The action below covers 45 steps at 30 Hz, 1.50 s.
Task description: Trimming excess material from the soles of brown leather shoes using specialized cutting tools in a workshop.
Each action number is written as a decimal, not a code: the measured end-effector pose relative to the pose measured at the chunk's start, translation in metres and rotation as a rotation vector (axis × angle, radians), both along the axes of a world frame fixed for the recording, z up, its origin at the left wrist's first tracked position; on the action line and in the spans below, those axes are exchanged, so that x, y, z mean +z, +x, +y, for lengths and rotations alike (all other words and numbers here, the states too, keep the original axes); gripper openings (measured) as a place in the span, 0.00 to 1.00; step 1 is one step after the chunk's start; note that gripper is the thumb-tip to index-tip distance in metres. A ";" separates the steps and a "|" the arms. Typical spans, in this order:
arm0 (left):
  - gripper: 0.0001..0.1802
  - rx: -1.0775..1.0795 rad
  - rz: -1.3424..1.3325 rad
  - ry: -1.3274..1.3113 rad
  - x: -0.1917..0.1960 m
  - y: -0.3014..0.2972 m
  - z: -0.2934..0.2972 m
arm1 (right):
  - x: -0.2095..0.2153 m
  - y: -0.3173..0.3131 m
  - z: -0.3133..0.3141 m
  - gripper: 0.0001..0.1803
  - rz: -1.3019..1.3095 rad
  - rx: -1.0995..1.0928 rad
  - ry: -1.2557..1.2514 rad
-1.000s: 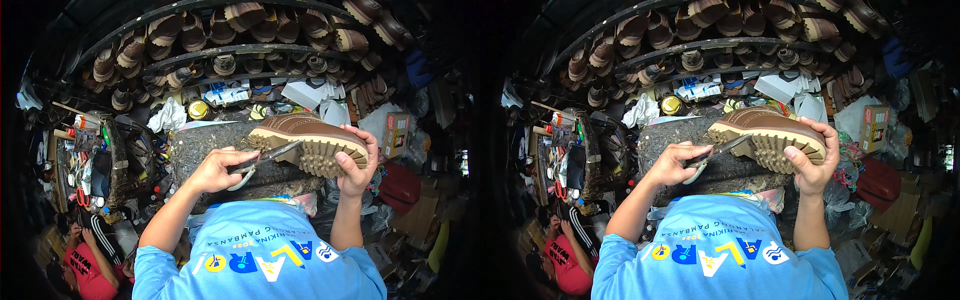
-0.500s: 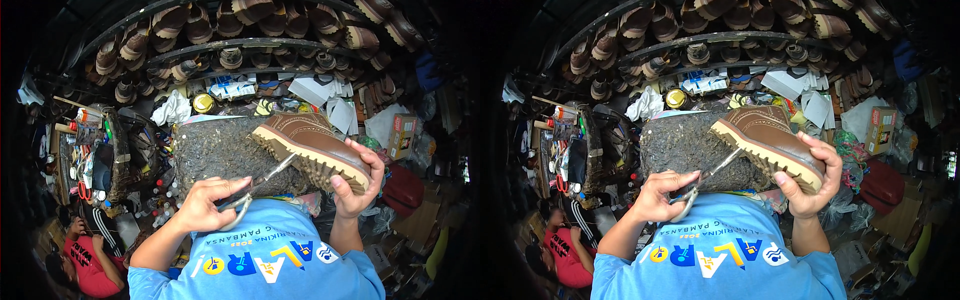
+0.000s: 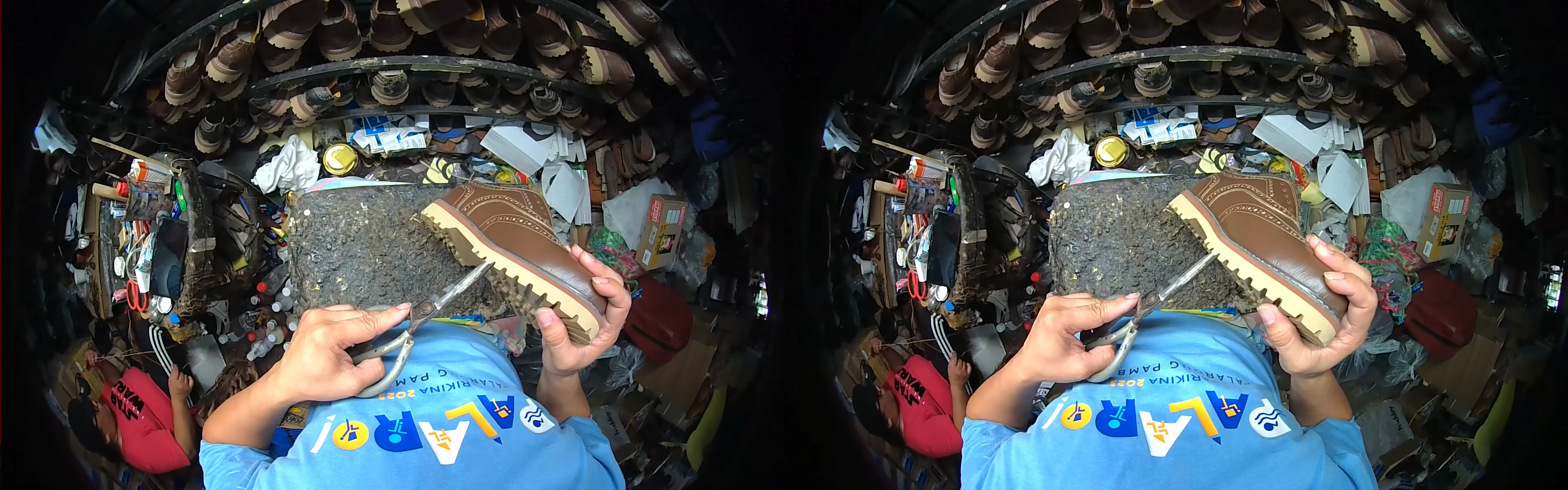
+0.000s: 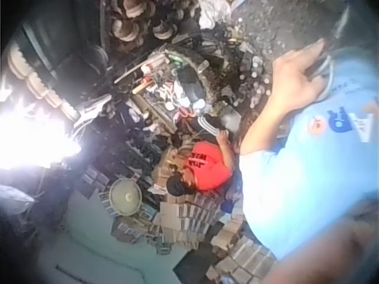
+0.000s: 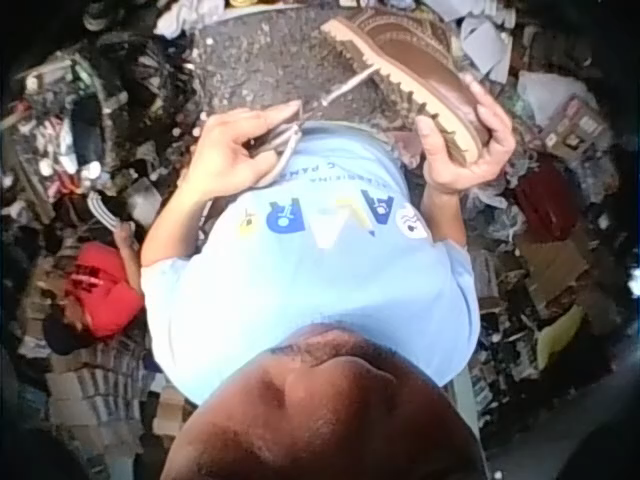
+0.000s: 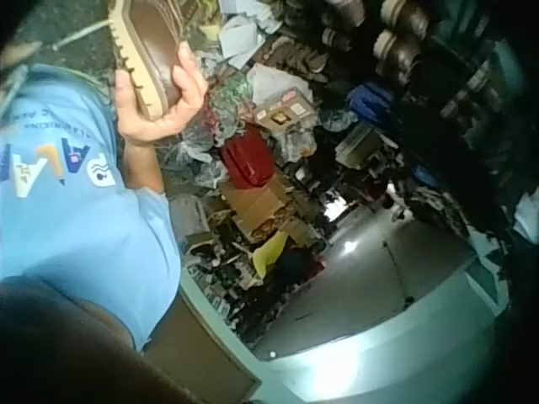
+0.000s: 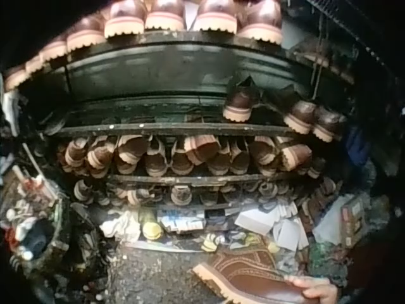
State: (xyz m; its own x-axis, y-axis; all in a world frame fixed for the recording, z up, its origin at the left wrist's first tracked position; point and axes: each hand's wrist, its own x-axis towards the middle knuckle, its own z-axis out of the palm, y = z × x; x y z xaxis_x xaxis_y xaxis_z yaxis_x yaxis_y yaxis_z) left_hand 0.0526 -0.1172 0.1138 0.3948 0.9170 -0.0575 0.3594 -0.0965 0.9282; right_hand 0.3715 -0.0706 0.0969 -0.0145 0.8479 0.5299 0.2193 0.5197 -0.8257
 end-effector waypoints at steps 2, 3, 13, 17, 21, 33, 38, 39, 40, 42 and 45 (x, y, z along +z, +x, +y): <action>0.38 0.003 0.003 -0.018 0.003 0.001 -0.001 | 0.000 0.000 -0.001 0.37 -0.006 0.001 0.001; 0.38 0.005 0.007 -0.037 0.004 0.001 -0.001 | 0.000 0.000 -0.002 0.37 -0.012 0.001 0.002; 0.37 -0.017 0.048 -0.104 0.013 -0.002 -0.001 | -0.003 0.000 -0.003 0.37 -0.014 0.004 0.016; 0.38 -0.021 0.036 -0.113 0.011 -0.005 -0.001 | -0.004 0.001 -0.002 0.37 -0.002 0.002 0.021; 0.37 0.046 0.062 0.019 -0.001 -0.012 -0.006 | -0.005 0.003 -0.002 0.37 0.026 -0.004 0.009; 0.36 0.037 0.053 0.101 -0.030 0.004 0.001 | -0.007 0.007 0.002 0.36 0.122 -0.051 -0.052; 0.38 0.019 0.050 0.108 -0.033 0.007 0.004 | -0.007 0.007 0.003 0.36 0.143 -0.057 -0.056; 0.38 0.022 0.035 0.130 -0.033 0.008 0.004 | -0.007 0.007 0.003 0.36 0.142 -0.057 -0.056; 0.39 0.025 0.020 0.153 -0.034 0.008 0.004 | -0.007 0.007 0.003 0.36 0.130 -0.050 -0.050; 0.39 0.019 0.045 0.153 -0.032 0.008 0.006 | -0.007 0.008 0.003 0.36 0.120 -0.043 -0.044; 0.39 -0.003 0.099 0.148 -0.028 0.006 0.008 | -0.008 0.009 0.002 0.36 0.128 -0.044 -0.049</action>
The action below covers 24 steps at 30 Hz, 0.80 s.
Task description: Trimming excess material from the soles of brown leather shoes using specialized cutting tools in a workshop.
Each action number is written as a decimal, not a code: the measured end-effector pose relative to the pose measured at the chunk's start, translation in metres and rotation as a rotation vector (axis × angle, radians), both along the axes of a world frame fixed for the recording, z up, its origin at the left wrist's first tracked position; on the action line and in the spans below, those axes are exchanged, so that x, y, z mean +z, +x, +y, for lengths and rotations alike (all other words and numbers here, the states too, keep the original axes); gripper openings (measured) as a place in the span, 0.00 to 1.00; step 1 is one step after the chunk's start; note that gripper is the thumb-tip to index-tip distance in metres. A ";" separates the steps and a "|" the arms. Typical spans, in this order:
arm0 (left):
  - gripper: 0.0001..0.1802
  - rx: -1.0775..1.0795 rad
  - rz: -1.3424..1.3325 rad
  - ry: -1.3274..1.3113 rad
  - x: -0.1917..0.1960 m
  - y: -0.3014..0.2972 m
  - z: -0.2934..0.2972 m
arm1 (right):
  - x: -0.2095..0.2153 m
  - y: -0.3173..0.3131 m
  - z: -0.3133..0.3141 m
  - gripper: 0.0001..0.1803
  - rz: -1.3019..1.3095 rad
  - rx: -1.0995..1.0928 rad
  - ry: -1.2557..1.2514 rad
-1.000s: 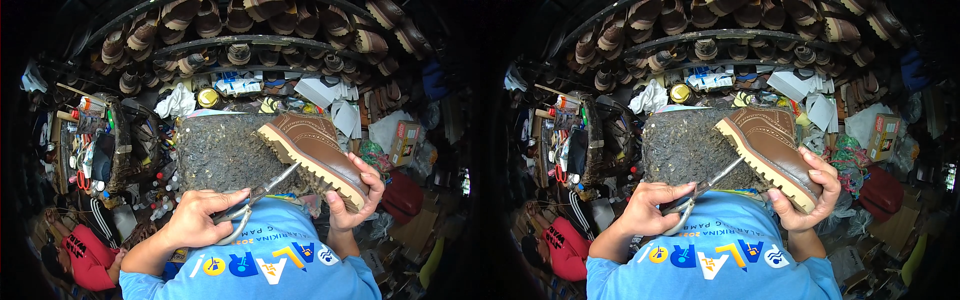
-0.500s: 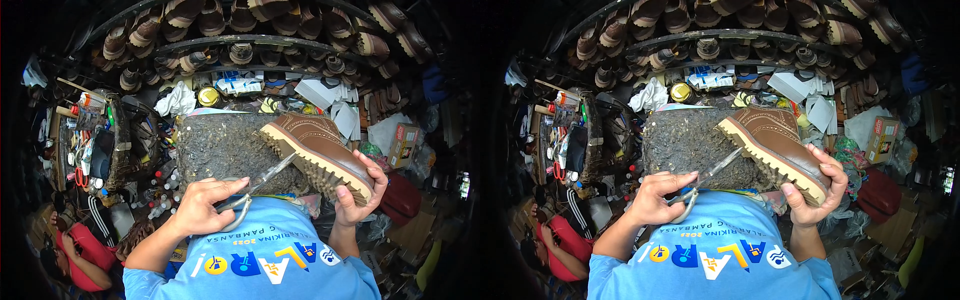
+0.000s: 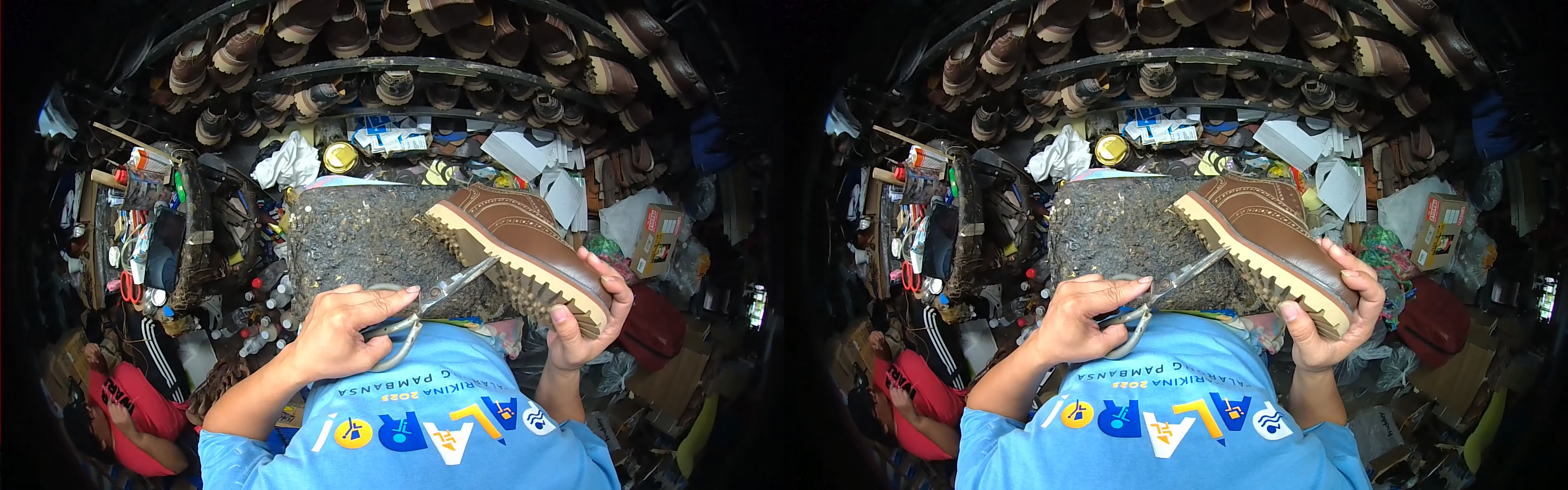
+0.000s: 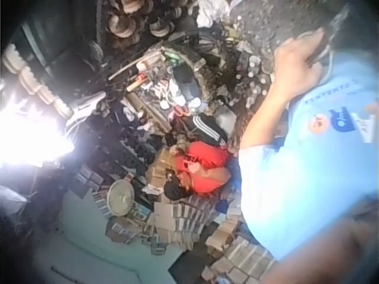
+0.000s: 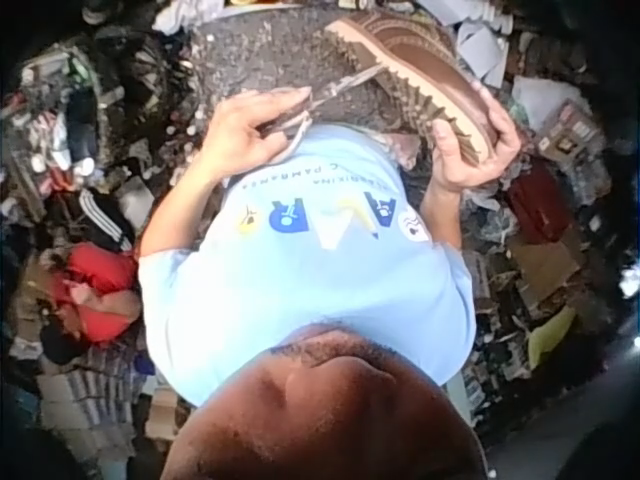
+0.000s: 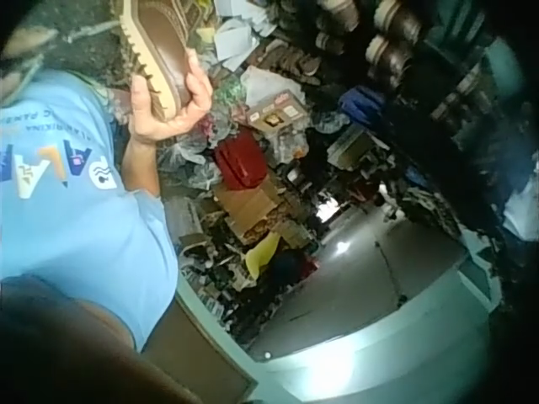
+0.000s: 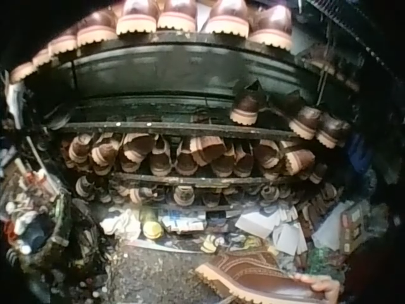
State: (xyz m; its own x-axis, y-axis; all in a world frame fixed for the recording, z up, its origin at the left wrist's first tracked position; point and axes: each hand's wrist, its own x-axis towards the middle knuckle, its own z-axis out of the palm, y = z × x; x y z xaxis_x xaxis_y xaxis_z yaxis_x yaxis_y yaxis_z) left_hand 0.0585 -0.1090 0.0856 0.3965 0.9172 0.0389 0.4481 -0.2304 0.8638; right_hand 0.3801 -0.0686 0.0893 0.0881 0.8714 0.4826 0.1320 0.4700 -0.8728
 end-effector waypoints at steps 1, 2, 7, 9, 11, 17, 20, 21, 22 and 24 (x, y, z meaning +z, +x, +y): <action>0.39 -0.015 0.030 -0.005 0.001 -0.001 0.001 | 0.000 0.001 0.000 0.36 -0.004 -0.002 0.001; 0.39 -0.015 0.031 -0.005 0.002 -0.002 0.002 | -0.001 0.001 -0.001 0.36 -0.009 -0.003 0.002; 0.40 -0.045 0.126 0.075 0.009 -0.008 0.008 | -0.003 0.002 -0.002 0.37 -0.025 0.010 0.027; 0.40 -0.051 0.139 0.056 0.014 -0.010 0.010 | -0.003 0.003 -0.003 0.37 -0.042 0.014 0.035; 0.39 -0.058 0.152 0.035 0.014 -0.010 0.012 | -0.004 0.001 -0.003 0.37 -0.046 0.010 0.037; 0.40 -0.045 0.116 0.060 0.011 -0.020 0.010 | -0.004 0.004 -0.004 0.37 -0.048 0.022 0.038; 0.37 -0.035 0.176 0.090 0.007 -0.035 -0.001 | -0.004 0.005 -0.004 0.37 -0.013 0.021 0.020; 0.36 -0.035 0.304 0.103 0.001 -0.040 -0.009 | -0.004 0.004 -0.003 0.37 -0.011 0.025 0.020; 0.34 -0.039 0.429 0.116 -0.006 -0.041 -0.015 | -0.005 0.004 -0.002 0.37 -0.029 0.043 0.046; 0.24 -0.043 0.536 0.106 -0.010 -0.039 -0.019 | -0.005 0.003 -0.001 0.38 -0.047 0.064 0.070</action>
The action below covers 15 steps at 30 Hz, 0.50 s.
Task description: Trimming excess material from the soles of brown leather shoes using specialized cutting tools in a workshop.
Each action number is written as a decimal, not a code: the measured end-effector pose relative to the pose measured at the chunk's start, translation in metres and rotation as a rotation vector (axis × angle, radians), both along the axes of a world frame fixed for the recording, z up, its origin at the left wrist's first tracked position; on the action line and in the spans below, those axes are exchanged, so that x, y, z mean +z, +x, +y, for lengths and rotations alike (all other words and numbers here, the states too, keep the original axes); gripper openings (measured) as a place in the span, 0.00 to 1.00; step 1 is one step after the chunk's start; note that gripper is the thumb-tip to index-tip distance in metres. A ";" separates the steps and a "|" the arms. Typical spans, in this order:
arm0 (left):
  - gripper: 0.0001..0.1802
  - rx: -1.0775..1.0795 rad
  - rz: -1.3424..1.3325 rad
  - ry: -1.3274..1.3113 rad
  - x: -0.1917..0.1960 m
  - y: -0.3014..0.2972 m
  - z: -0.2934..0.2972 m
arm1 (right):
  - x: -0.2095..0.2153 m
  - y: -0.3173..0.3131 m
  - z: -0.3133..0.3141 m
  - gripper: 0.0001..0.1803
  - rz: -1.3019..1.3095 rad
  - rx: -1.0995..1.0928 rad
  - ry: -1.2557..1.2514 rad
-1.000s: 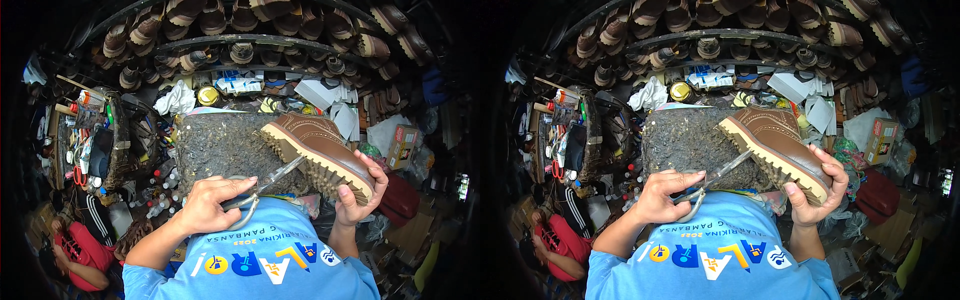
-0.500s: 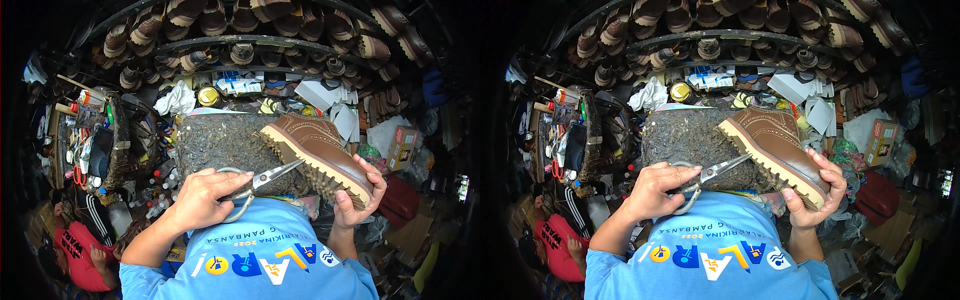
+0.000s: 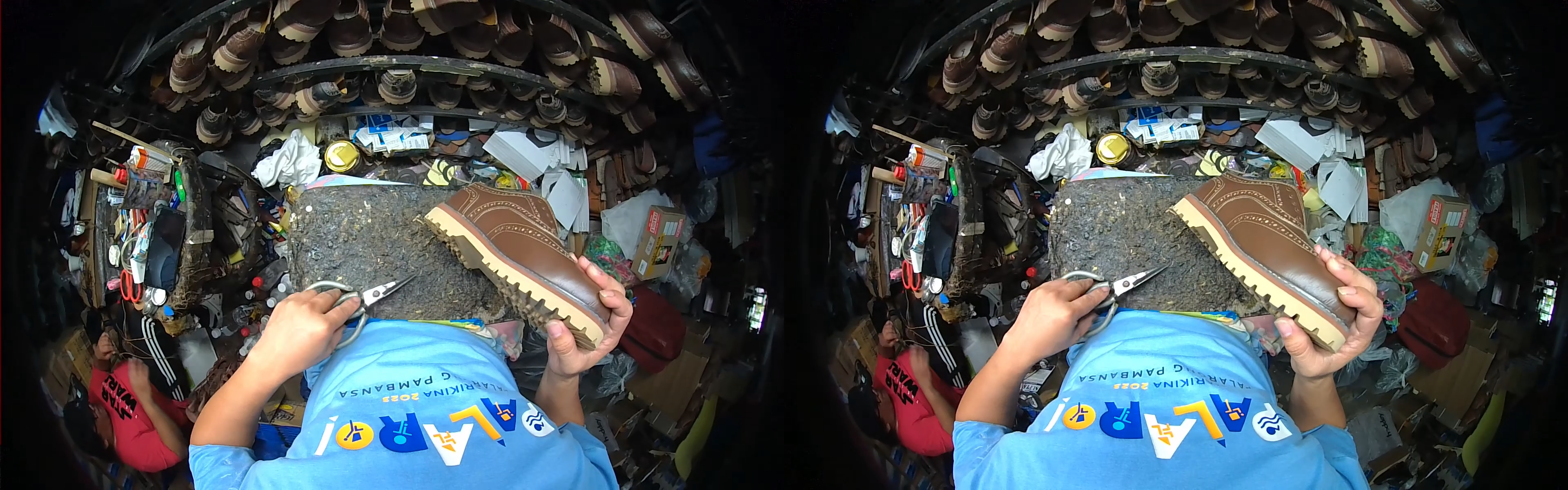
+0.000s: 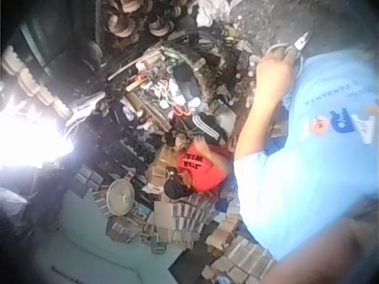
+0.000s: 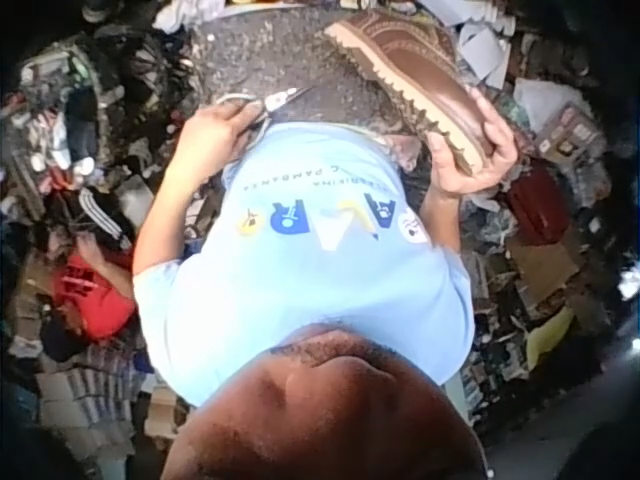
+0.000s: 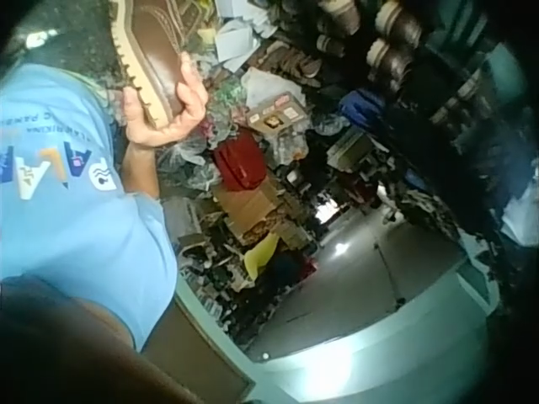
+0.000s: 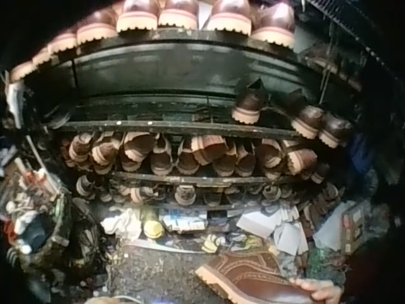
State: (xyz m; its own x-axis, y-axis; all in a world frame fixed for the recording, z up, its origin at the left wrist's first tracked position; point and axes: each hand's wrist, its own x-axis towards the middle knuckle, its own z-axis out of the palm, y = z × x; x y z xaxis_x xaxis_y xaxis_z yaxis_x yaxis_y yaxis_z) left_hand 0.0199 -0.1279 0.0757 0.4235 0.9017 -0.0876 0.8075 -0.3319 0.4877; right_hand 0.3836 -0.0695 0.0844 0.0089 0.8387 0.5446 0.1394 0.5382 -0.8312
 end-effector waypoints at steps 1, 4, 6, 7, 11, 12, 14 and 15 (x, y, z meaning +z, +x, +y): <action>0.21 -0.015 -0.006 -0.007 0.002 0.004 0.003 | 0.001 0.000 0.000 0.37 -0.030 0.019 0.014; 0.11 0.045 -0.353 0.113 0.013 0.035 0.026 | 0.004 -0.004 -0.001 0.37 -0.064 0.066 0.039; 0.08 0.107 -0.607 0.064 0.025 0.065 0.045 | 0.007 -0.006 -0.001 0.38 -0.128 0.101 0.087; 0.08 0.109 -0.626 0.062 0.028 0.078 0.052 | 0.006 -0.006 -0.002 0.39 -0.141 0.114 0.088; 0.06 0.031 -0.556 0.082 0.035 0.095 0.069 | 0.008 -0.006 -0.002 0.39 -0.191 0.128 0.104; 0.06 0.030 -0.557 0.082 0.036 0.095 0.071 | 0.009 -0.006 -0.002 0.39 -0.198 0.131 0.107; 0.04 -0.022 -0.443 0.066 0.037 0.095 0.073 | 0.009 -0.008 -0.003 0.39 -0.204 0.133 0.109; 0.04 -0.022 -0.444 0.066 0.040 0.095 0.076 | 0.009 -0.009 -0.002 0.39 -0.196 0.142 0.118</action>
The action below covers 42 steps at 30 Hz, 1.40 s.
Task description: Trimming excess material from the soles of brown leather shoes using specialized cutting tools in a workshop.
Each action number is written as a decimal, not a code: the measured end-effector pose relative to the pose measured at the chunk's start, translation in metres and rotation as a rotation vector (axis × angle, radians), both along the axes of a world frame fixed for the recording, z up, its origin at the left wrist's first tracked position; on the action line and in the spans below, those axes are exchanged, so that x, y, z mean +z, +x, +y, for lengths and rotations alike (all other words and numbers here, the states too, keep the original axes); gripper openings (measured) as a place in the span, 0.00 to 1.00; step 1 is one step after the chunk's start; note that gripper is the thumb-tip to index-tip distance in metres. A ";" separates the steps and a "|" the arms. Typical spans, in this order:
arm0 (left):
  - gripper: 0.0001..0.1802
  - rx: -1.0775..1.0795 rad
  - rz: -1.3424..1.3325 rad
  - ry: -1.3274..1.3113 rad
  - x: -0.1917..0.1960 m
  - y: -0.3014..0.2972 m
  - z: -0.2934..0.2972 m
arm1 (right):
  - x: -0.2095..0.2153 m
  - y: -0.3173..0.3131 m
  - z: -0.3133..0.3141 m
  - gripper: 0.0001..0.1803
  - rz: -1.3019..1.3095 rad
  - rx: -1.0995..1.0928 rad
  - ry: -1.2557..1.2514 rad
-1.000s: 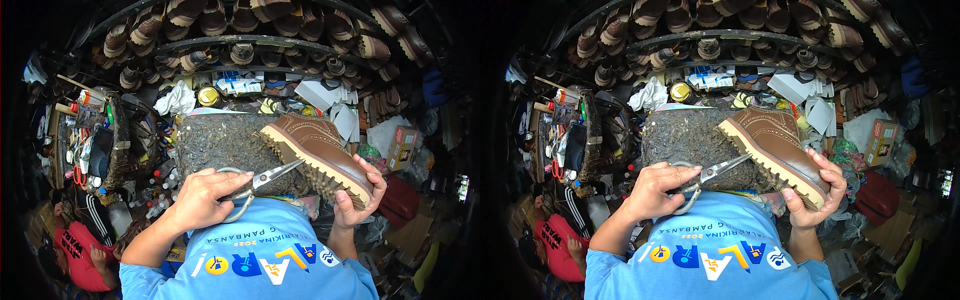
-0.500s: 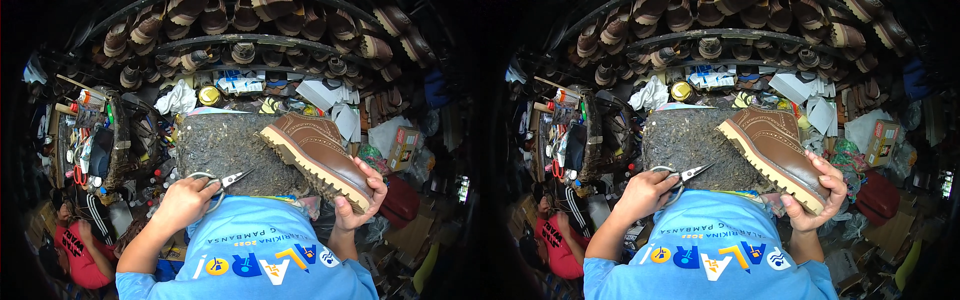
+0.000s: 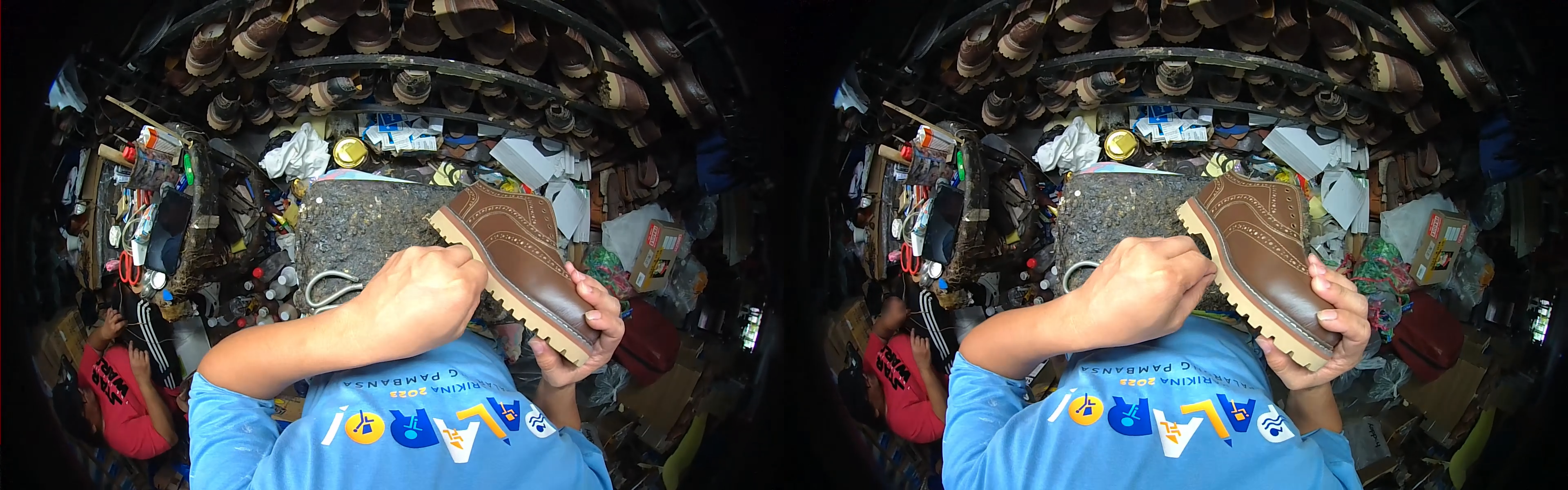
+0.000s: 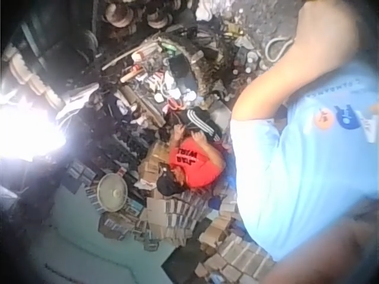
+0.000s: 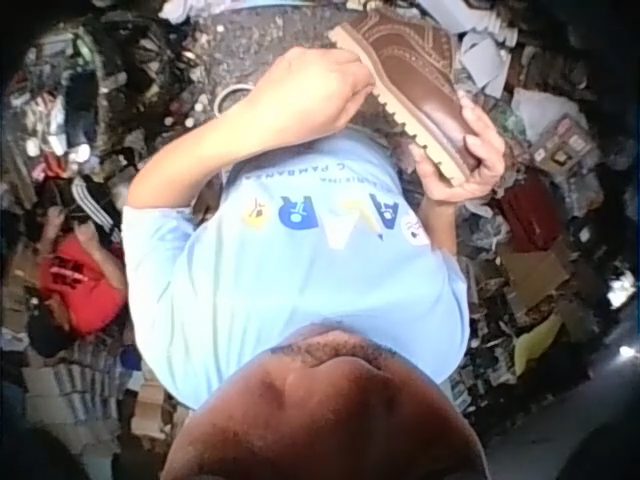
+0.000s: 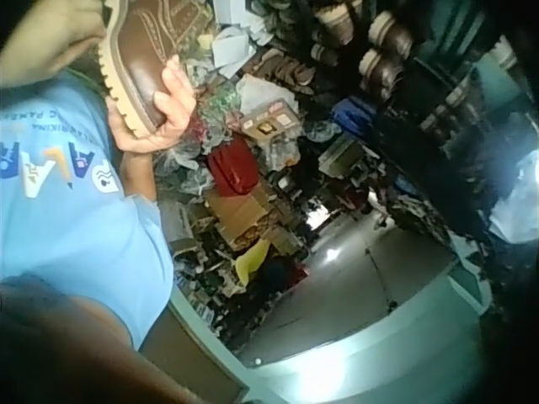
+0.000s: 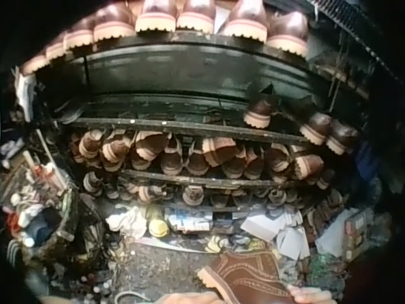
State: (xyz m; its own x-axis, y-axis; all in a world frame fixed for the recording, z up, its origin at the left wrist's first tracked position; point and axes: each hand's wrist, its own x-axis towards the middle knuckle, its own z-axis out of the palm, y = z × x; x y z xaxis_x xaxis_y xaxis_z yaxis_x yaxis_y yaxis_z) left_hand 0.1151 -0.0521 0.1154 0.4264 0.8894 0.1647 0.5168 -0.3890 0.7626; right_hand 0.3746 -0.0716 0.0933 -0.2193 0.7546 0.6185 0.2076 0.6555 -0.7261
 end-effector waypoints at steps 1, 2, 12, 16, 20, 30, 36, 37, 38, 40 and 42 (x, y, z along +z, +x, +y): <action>0.04 -0.033 0.069 0.028 0.004 0.000 0.003 | 0.000 0.000 0.000 0.39 0.009 0.011 0.007; 0.05 -0.065 0.138 0.056 0.007 0.000 0.007 | 0.000 0.000 0.000 0.39 0.008 0.010 0.007; 0.04 0.049 0.054 0.028 0.006 -0.016 0.012 | 0.002 0.002 0.004 0.40 -0.011 -0.008 -0.014; 0.06 -0.018 -0.052 0.035 0.015 -0.009 0.003 | 0.005 0.000 0.006 0.39 -0.012 0.001 -0.009; 0.06 -0.091 0.072 0.121 0.024 -0.004 0.003 | 0.006 -0.004 0.005 0.39 -0.030 0.000 0.004; 0.06 -0.061 0.095 0.064 0.014 -0.007 0.008 | 0.006 -0.005 0.002 0.40 -0.045 0.000 0.013; 0.05 -0.068 0.028 -0.036 0.017 -0.011 0.002 | 0.007 -0.004 0.002 0.40 -0.029 0.007 -0.002; 0.05 -0.083 0.071 -0.032 0.019 -0.010 0.002 | 0.008 -0.005 0.002 0.40 -0.037 0.009 0.002; 0.05 -0.082 0.070 -0.032 0.022 -0.009 0.002 | 0.008 -0.006 0.002 0.40 -0.037 0.010 0.003; 0.05 -0.090 0.204 0.066 0.027 -0.006 0.003 | 0.009 -0.008 0.003 0.40 -0.049 0.029 0.015; 0.06 -0.114 0.216 0.099 0.033 -0.002 0.009 | 0.008 -0.008 0.003 0.40 -0.038 0.030 0.012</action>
State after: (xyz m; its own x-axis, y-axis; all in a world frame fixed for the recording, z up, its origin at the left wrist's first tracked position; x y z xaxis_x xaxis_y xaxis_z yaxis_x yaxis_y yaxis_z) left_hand 0.1128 -0.0431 0.1485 0.5576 0.8178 0.1427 0.6119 -0.5211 0.5950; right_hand 0.3661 -0.0685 0.1010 -0.2654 0.7399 0.6182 0.2154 0.6705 -0.7100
